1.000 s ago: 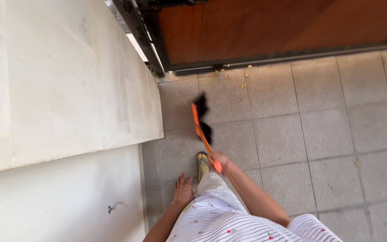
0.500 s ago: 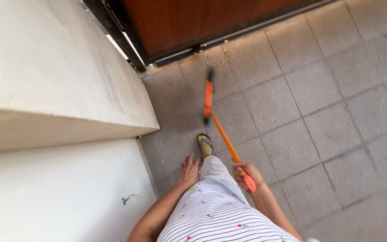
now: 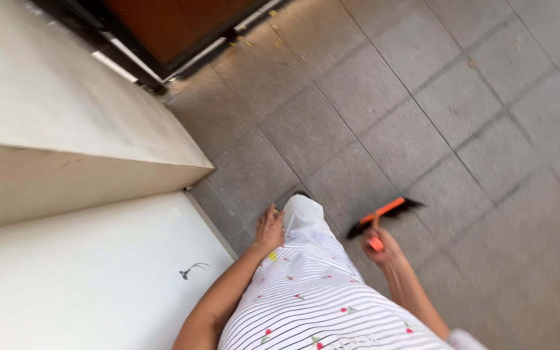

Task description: Sweeping a tiled floor area using a broom.

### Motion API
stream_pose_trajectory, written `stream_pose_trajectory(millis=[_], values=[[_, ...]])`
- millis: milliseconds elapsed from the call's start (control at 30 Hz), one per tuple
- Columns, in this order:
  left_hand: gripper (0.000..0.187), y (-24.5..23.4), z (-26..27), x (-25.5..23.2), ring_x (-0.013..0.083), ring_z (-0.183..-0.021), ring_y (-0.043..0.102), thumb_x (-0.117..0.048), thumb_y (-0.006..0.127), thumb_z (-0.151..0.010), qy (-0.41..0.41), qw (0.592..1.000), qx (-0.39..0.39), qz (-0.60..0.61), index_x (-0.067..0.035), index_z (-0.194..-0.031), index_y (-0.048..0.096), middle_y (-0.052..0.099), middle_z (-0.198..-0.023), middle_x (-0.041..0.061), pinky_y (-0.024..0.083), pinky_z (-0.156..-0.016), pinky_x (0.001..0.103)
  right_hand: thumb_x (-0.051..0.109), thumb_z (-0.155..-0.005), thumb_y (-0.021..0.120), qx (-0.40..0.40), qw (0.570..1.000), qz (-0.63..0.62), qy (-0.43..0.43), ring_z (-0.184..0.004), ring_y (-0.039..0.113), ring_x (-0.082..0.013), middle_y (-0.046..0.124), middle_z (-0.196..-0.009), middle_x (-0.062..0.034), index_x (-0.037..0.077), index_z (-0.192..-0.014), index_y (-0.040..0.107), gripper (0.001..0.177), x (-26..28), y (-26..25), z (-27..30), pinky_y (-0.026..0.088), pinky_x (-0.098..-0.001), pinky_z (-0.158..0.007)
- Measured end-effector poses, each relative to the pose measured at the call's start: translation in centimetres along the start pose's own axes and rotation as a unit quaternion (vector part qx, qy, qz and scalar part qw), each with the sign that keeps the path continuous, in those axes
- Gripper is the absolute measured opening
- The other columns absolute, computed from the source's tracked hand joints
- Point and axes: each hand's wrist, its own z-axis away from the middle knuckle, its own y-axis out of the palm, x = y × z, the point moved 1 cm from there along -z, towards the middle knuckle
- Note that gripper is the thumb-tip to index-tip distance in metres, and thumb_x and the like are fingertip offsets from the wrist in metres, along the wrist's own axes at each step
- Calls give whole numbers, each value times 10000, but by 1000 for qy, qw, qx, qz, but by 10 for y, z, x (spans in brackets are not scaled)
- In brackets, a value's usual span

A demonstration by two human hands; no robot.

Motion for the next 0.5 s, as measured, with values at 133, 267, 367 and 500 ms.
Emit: stream_pose_trajectory(millis=[133,267,367,500], values=[[700,11,13,2,410,-1453,313,-157,768,-797,11,1000,4,-20,-124,-1437,487,250,-1601,216,304,-1157,594,140,-981,606,-30,1000,-2,-7,-569,530,-130,529,-683,24,125,-909,553,91,-64,58,-50,470,-304,-482],[714,0,22,-18,397,-1459,313,-129,746,-792,16,1000,1,-26,-120,-1455,482,286,-1588,196,318,-1131,601,77,-956,558,157,973,126,115,-481,500,-170,474,-588,-25,90,-788,437,208,-112,144,-120,462,-334,-447],[685,-2,27,-38,394,-1461,321,-101,713,-800,38,998,9,-41,-107,-1447,490,300,-1584,197,331,-1135,592,74,-946,553,260,939,170,144,-456,463,-149,442,-560,-10,107,-814,430,183,-95,172,-136,378,-308,-408],[635,3,19,-58,405,-1462,326,-87,673,-835,81,995,28,-56,-80,-1443,492,302,-1589,211,346,-1126,596,40,-910,558,223,953,145,146,-434,396,-43,437,-577,63,117,-1140,564,242,-66,196,-43,313,-228,-387]])
